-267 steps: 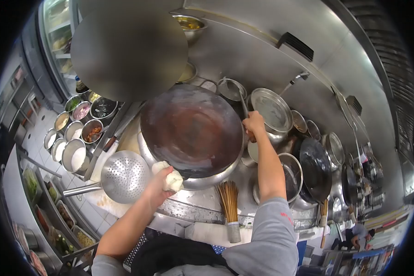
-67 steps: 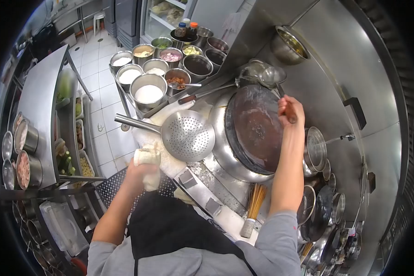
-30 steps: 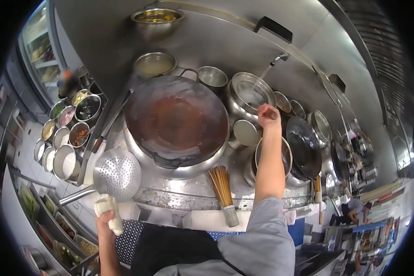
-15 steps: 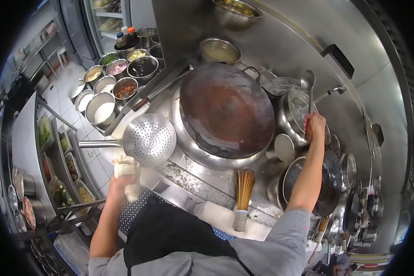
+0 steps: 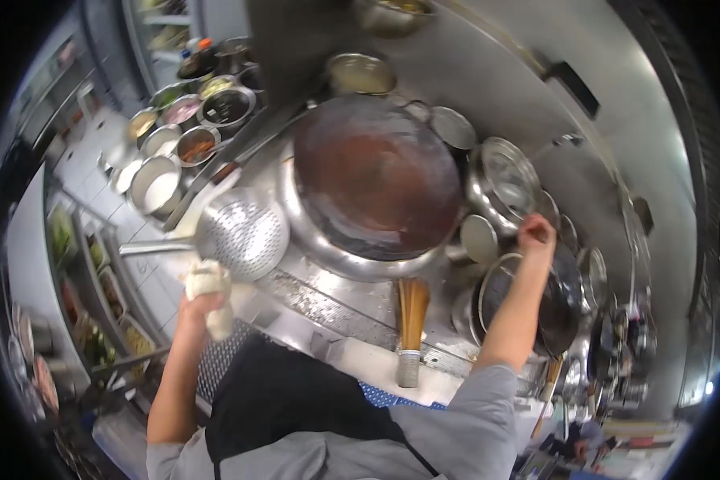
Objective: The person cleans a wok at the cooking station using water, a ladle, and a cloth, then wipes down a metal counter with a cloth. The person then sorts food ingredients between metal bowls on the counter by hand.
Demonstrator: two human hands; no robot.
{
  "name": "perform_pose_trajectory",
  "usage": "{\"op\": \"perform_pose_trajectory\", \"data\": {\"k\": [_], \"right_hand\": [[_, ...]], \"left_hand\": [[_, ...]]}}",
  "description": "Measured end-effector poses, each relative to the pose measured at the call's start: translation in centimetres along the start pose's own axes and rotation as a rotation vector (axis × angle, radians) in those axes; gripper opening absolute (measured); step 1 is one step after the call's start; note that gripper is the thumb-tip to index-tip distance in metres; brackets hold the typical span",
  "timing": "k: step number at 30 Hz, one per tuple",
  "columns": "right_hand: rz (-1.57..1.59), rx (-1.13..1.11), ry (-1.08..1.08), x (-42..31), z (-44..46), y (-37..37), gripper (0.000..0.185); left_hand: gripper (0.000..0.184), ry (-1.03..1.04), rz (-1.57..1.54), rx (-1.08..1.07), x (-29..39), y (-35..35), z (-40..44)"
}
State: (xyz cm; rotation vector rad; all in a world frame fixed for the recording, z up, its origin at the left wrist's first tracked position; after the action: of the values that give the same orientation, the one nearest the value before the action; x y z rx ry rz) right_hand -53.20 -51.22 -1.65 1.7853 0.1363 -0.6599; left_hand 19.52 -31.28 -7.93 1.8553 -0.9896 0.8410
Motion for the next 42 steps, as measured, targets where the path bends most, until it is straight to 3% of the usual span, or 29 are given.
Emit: {"op": "perform_pose_trajectory", "data": {"k": [1, 3, 4, 6, 7, 10, 13, 16, 17, 20, 21, 24, 27, 30, 33, 37, 40, 42], "right_hand": [[0.077, 0.016, -0.017, -1.9, 2.9, -1.2, 0.017], [0.027, -0.012, 0.183, -2.3, 4.6, 2.4, 0.017], [-0.102, -0.113, 0.118, -2.5, 6.6, 3.1, 0.013], [-0.247, -0.056, 0.015, -1.2, 7.7, 6.9, 0.005], [-0.288, -0.130, 0.053, 0.4, 6.6, 9.9, 0.009], [-0.851, -0.084, 0.104, 1.9, 8.4, 13.5, 0.005], [-1.556, 0.069, -0.204, 4.6, 5.7, 15.2, 0.017], [-1.684, 0.022, -0.482, 6.8, -1.4, 13.2, 0.044], [-1.630, 0.033, -0.511, 7.8, -5.1, 12.3, 0.046], [-1.559, 0.077, -0.526, 11.2, -16.8, 8.9, 0.056], [-1.532, 0.107, -0.507, 12.9, -21.1, 8.2, 0.057], [-1.490, 0.119, -0.478, 15.5, -30.0, 3.8, 0.060], [-1.571, 0.193, -0.416, 17.8, -38.1, 0.4, 0.062], [-1.614, 0.314, -0.297, 19.6, -45.0, -1.6, 0.065], [-1.662, 0.371, -0.224, 19.9, -49.6, -4.1, 0.063], [-1.825, 0.361, -0.240, 19.9, -52.5, -7.5, 0.057], [-2.401, 0.369, -0.211, 19.6, -53.3, -9.4, 0.059], [-2.494, 0.428, -0.210, 19.9, -53.3, -11.8, 0.061]], "left_hand": [[0.055, 0.005, -0.007, 0.008, 0.1, 0.3, -0.1], [0.053, 0.033, -0.009, 0.036, 0.6, 0.9, -0.6], [0.052, 0.057, -0.002, 0.048, 0.9, 1.2, -0.7], [0.052, 0.080, -0.025, 0.066, 1.0, 1.3, -0.9], [0.052, 0.095, -0.034, 0.074, 1.0, 1.5, -1.1], [0.042, 0.123, 0.067, 0.128, 0.8, 0.1, -1.3], [0.035, 0.249, 0.346, 0.185, 2.4, -2.1, -0.6], [0.039, 0.451, 0.911, 0.258, 5.7, -3.8, 0.2], [0.045, 0.325, 1.028, 0.254, 7.5, -3.3, 0.1], [0.049, 0.692, 1.501, 0.121, 8.4, -6.8, 3.3], [0.053, 0.601, 1.599, 0.092, 8.3, -8.6, 4.9], [0.058, 0.628, 1.843, -0.055, 9.6, -11.2, 7.3], [0.060, 0.378, 1.928, -0.293, 10.4, -13.6, 9.5], [0.062, 0.099, 1.753, -0.496, 11.9, -13.6, 8.9], [0.064, 0.036, 1.555, -0.666, 10.6, -16.4, 9.4], [0.062, -0.417, 0.489, -0.546, 7.2, -19.6, 7.8], [0.067, -0.445, 0.249, -0.526, 4.4, -19.5, 5.4], [0.054, -0.314, 0.380, -0.525, 4.8, -18.4, 3.3]]}}
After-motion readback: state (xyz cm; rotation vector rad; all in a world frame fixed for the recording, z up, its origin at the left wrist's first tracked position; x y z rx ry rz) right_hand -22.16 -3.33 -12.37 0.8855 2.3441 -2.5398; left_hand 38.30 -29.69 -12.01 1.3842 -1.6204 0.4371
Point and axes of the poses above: each hand's wrist, its own z-axis towards the middle knuckle, its own y-axis out of the palm, x = y × z, the point moved 3 cm from there along z, towards the middle knuckle, and after that the axes turned 4 degrees about -z, right-handed, at the moved point
